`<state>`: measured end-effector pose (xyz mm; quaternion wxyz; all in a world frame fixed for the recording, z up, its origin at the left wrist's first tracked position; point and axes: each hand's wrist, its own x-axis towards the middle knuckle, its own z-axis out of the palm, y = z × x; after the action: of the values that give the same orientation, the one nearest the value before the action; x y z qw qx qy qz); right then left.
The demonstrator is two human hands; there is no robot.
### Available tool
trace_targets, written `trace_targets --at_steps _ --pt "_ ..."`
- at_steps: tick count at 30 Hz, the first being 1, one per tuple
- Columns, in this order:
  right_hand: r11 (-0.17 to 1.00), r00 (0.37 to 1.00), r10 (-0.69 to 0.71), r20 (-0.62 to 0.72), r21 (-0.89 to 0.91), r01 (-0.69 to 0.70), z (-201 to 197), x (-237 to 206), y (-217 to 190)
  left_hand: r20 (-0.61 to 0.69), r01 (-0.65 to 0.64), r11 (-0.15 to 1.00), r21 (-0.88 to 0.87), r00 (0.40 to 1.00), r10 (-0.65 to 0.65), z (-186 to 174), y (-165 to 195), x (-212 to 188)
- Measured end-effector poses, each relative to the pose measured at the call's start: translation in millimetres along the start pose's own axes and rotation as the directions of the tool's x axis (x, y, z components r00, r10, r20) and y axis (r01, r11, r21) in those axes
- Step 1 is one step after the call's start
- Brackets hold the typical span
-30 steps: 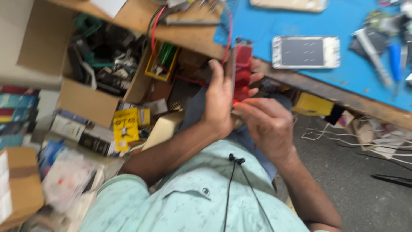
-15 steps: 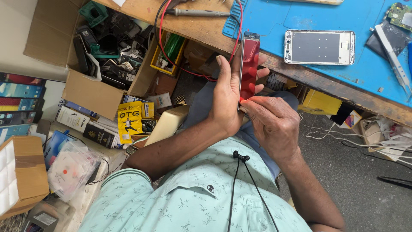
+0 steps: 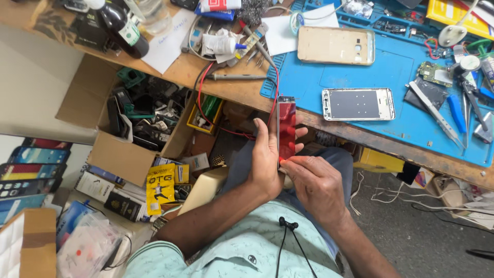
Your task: The person tests a multimeter at the workbench, wipes a phone screen with a tissue, pries the red screen assembly off a phone body using a spudger, and separates the display. They then apply adhesive from a tube to the phone frame, press components into place, and reassemble the phone chassis on the mat.
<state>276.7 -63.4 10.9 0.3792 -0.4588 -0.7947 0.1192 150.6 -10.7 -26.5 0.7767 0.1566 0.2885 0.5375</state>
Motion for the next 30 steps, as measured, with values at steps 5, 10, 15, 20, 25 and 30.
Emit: trace_targets --at_steps 5,10,15,20,25,30 --pt "1.000 1.000 -0.001 0.006 -0.026 0.001 3.5 -1.4 -0.3 0.036 0.003 1.000 -0.018 0.999 -0.002 -5.9 1.3 -4.0" --pt "0.988 0.987 0.119 -0.110 0.106 -0.108 -7.5 11.8 5.1 0.319 0.102 0.989 -0.103 0.946 -0.064 -18.8 2.6 -11.1" --pt "0.963 0.936 0.268 -0.230 0.082 -0.256 -17.6 34.9 18.2 0.285 0.132 0.988 -0.080 0.953 -0.105 -15.9 2.3 -16.1" --pt "0.974 0.939 0.226 -0.258 0.052 -0.220 -18.2 38.7 23.8 0.331 0.088 0.996 0.021 0.939 -0.090 -9.9 8.2 -22.1" --pt "0.816 0.852 0.499 -0.159 0.417 -0.400 -12.5 32.7 37.2 0.314 0.144 0.989 0.022 0.939 -0.144 -16.0 5.4 -21.8" --pt "0.717 0.811 0.547 -0.208 0.616 -0.325 -25.9 4.6 60.1 0.168 0.181 0.981 0.071 0.967 -0.191 -19.3 5.4 -17.4"
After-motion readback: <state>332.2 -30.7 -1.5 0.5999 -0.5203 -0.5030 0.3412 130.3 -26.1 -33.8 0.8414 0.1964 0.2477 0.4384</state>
